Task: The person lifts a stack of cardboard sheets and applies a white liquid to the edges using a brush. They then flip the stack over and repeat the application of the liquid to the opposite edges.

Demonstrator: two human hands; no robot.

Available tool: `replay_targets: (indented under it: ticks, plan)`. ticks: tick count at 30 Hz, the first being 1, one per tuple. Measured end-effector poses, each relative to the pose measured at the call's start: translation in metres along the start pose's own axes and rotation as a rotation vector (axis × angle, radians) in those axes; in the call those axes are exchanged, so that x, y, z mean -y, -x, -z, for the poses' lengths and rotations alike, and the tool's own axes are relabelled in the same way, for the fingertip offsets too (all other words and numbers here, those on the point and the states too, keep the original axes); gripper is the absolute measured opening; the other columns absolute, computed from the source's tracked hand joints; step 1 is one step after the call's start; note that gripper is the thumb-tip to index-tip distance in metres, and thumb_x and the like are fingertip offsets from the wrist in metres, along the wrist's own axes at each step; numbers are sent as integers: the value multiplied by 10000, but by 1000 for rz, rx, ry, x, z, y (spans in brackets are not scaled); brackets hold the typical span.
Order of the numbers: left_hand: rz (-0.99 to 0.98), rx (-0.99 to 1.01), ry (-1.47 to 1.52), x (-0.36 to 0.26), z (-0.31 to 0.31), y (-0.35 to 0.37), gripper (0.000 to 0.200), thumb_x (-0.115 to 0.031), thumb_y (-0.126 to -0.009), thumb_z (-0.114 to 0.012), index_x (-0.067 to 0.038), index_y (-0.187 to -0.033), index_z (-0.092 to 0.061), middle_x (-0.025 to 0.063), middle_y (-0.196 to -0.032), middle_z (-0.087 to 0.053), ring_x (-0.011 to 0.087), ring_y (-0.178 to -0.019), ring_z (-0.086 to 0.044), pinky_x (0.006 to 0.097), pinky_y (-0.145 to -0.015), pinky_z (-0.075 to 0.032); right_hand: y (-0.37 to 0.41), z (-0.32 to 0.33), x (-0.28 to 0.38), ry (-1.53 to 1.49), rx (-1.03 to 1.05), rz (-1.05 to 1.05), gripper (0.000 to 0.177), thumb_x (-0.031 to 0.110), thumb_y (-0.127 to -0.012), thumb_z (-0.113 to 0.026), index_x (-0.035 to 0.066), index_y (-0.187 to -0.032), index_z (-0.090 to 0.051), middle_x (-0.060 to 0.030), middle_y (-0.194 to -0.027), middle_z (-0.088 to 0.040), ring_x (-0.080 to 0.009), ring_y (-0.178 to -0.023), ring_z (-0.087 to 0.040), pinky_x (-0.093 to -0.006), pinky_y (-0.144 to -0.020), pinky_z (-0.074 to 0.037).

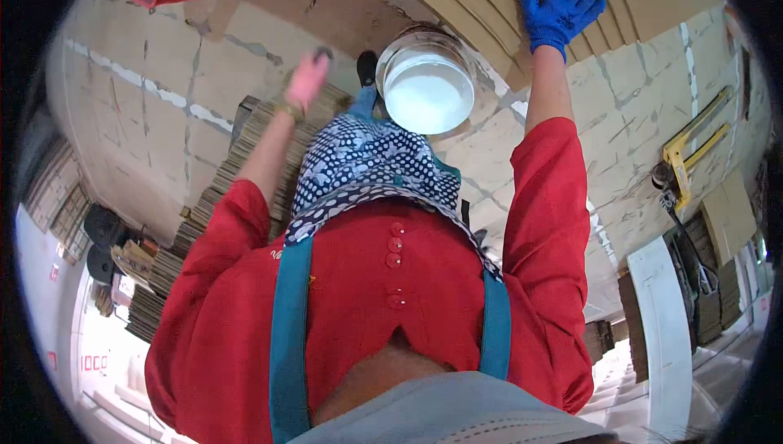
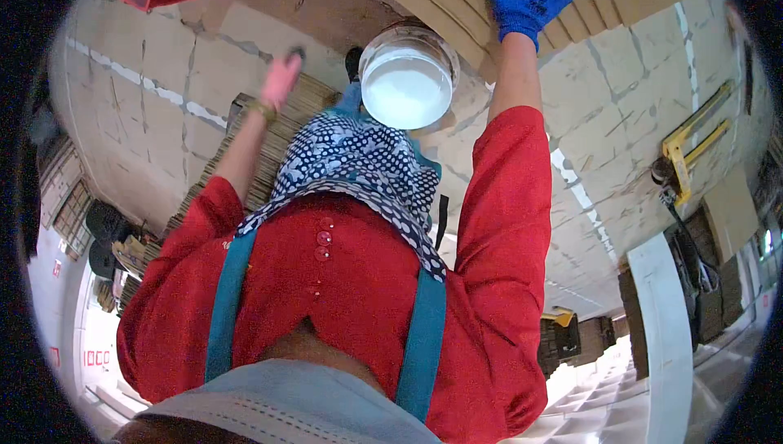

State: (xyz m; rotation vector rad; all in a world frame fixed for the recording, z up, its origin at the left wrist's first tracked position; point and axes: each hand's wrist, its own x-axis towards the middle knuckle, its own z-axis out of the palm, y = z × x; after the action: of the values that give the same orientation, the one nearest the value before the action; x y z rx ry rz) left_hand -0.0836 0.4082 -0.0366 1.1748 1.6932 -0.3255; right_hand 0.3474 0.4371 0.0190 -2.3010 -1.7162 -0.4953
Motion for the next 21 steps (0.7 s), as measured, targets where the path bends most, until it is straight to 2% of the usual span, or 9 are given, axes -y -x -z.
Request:
replay_targets:
  ticks: [4, 8, 9, 10, 11, 12, 13, 15, 21]
  plan:
    - [-533, -529, 23, -81, 84, -69, 374, -348, -864, -487, -40, -1059, -573, 174, -900, -606, 325, -830, -576, 391, -738, -455, 1, 1, 0, 19, 48, -9, 690, 461, -754, -543, 101, -1324, -395, -216, -1380, -316, -419, -1274, -254, -548, -1046, -143]
    - [-683, -361, -453, -87, 56, -47, 339, -341, -855, -493, -73, -1044, -577, 130, -859, -609, 276, -784, -586, 363, -701, -468, 2, -3, -1, 18, 50, -10, 687, 464, -763, -537, 109, -1331, -385, -213, -1390, -300, -417, -1283, -237, -547, -1048, -134]
    - [-611, -20, -498, -68, 28, -19, 283, -285, -835, -516, -78, -1016, -580, 151, -856, -608, 282, -787, -595, 371, -718, -475, 4, -4, -1, 11, 38, -8, 686, 464, -766, -534, 111, -1333, -381, -213, -1394, -294, -416, -1286, -232, -546, -1049, -131]
    - [-1201, -21, -989, -23, -1, -3, 295, -296, -816, -553, -80, -1016, -575, 156, -887, -606, 281, -826, -597, 372, -735, -481, 5, -6, -1, 13, 50, -15, 686, 464, -766, -534, 111, -1333, -381, -213, -1394, -294, -416, -1286, -232, -546, -1049, -131]
    - [-743, 572, -741, -19, -26, 23, 377, -333, -803, -588, -94, -1091, -549, 146, -1021, -586, 287, -914, -576, 385, -774, -475, 6, -6, -1, 14, 42, -13, 684, 465, -769, -532, 111, -1334, -381, -212, -1394, -294, -416, -1287, -230, -545, -1049, -128]
    - [-558, 748, -454, 2, -51, 56, 290, -334, -789, -558, -100, -959, -575, 131, -831, -577, 299, -771, -574, 432, -665, -475, 6, -7, -1, 14, 36, -5, 681, 466, -772, -529, 111, -1334, -380, -211, -1395, -293, -417, -1287, -229, -544, -1050, -126]
    - [-1113, 541, -533, 57, -91, 72, 334, -380, -797, -544, -119, -999, -591, 119, -842, -594, 295, -830, -580, 431, -696, -462, 7, -9, 0, 10, 28, 5, 679, 466, -775, -527, 111, -1335, -380, -210, -1396, -293, -417, -1288, -228, -543, -1051, -123]
    - [-1341, 690, -607, 175, -148, 89, 351, -417, -800, -516, -108, -946, -596, 113, -860, -613, 300, -860, -584, 425, -705, -452, 8, -10, -1, 9, 38, 2, 680, 467, -776, -526, 111, -1336, -379, -209, -1396, -294, -416, -1288, -229, -542, -1052, -121]
    - [-787, 1016, -956, 122, -130, 97, 333, -389, -829, -462, -89, -893, -591, 106, -899, -627, 279, -887, -596, 394, -695, -468, 8, -12, -3, -29, -15, 28, 677, 469, -778, -526, 112, -1335, -383, -205, -1391, -306, -409, -1287, -236, -534, -1055, -120]
